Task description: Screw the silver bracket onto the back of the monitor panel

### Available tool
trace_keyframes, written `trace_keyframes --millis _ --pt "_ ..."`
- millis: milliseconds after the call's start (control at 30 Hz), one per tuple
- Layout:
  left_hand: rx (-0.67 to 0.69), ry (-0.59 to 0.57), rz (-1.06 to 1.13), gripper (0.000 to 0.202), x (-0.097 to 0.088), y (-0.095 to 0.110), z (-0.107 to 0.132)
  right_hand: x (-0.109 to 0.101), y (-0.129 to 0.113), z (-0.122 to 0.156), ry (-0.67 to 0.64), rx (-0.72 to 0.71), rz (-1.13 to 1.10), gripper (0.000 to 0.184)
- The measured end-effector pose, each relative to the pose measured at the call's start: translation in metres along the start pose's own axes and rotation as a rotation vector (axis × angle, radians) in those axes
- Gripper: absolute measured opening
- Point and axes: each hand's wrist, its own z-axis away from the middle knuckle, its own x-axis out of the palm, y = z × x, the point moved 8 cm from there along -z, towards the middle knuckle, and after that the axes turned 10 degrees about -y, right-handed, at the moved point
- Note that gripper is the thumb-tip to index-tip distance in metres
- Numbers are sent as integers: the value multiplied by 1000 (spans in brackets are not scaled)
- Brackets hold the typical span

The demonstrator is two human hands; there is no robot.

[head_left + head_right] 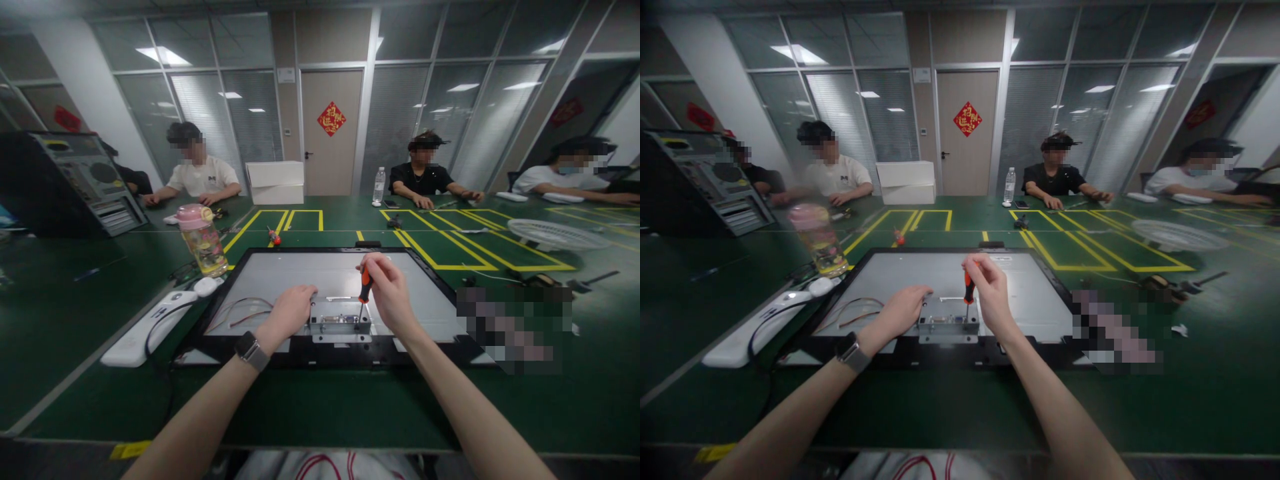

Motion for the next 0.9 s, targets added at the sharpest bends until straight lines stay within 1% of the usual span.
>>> trace_keyframes --millis 100,200,300,367,500,567,633,767,833,900 --pt "0 0 0 37 0 0 0 3 3 -1 -45 32 -59 20" --pt "3 1 -2 37 0 0 0 5 2 -2 -49 30 -134 20" --pt "1 -3 -7 38 0 -1 -1 3 -2 -2 -35 -1 -99 19" --pt "3 -2 -9 38 1 -1 -1 3 -4 -3 -47 -10 -87 19" --pt "7 3 -3 38 0 0 0 7 0 -5 -116 35 -190 20" --pt "1 -1 3 39 0 0 0 8 2 -5 -115 58 -215 21" --pt "-3 -6 5 39 0 0 1 7 1 -3 -92 44 -161 23" --pt "-4 -3 0 38 0 0 0 5 -10 1 -60 -31 58 21" --pt "-1 0 1 38 0 0 0 7 -11 1 -71 -28 47 20" --pt "-1 -1 3 38 0 0 -1 10 -5 1 -102 22 -39 19"
